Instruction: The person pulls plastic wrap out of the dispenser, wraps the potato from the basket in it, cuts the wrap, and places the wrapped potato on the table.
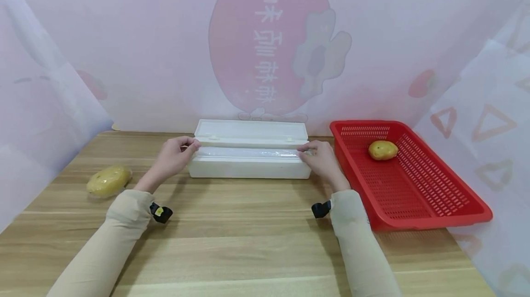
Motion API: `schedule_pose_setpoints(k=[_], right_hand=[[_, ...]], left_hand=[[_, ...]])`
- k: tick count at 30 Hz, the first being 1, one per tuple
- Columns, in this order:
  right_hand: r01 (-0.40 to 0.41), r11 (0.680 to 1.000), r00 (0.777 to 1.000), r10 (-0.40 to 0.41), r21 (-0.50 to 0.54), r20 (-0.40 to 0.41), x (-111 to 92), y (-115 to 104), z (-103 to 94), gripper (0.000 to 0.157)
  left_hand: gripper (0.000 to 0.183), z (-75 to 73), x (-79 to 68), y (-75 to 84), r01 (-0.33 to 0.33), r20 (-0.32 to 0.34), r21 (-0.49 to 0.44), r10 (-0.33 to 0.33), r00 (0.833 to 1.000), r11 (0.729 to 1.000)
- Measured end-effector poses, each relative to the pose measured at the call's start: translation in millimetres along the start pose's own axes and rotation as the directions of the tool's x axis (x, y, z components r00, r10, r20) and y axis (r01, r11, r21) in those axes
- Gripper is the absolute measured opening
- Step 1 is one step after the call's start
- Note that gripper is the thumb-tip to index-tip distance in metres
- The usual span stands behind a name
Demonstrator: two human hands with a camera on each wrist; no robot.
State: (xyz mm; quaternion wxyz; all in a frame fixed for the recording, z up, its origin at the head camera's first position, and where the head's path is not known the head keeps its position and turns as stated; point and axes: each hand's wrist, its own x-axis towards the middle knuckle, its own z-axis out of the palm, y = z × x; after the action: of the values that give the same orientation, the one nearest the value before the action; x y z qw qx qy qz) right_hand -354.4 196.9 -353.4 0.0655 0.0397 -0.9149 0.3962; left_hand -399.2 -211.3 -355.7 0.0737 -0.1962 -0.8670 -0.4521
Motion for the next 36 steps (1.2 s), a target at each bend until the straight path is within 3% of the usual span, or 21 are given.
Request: schedule_pose_setpoints(k=[9,18,29,36], right_hand=[[0.019,0.999,0.998,-0.022,-0.049,-0.054,5.2,-3.4,5.8,0.028],[0.068,0.997,0.997,-0.069,-0.032,-0.024,13.5,-1.8,5.0,0.024],[0.051,0.998,0.998,-0.05,-0.032,0.037,23.4,-4.2,6.5,0.034],[0.054,0.998,0.997,-0.051,-0.043,0.065,27.9,-4.2,3.3,0.031]], left_hand=[[0.031,5.1,0.3,2.6,0.012,-0.042,-0.013,-0.012,0.999,1.0],[0.03,7.1,2.6,1.6,0.043,-0.046,-0.023,-0.044,0.998,0.999],[0.025,-1.0,14.9,6.8,0.066,-0.007,0.051,-0.065,0.998,0.997],[0.027,-2.7,18.6,7.4,0.067,0.029,0.084,-0.069,0.997,0.994]])
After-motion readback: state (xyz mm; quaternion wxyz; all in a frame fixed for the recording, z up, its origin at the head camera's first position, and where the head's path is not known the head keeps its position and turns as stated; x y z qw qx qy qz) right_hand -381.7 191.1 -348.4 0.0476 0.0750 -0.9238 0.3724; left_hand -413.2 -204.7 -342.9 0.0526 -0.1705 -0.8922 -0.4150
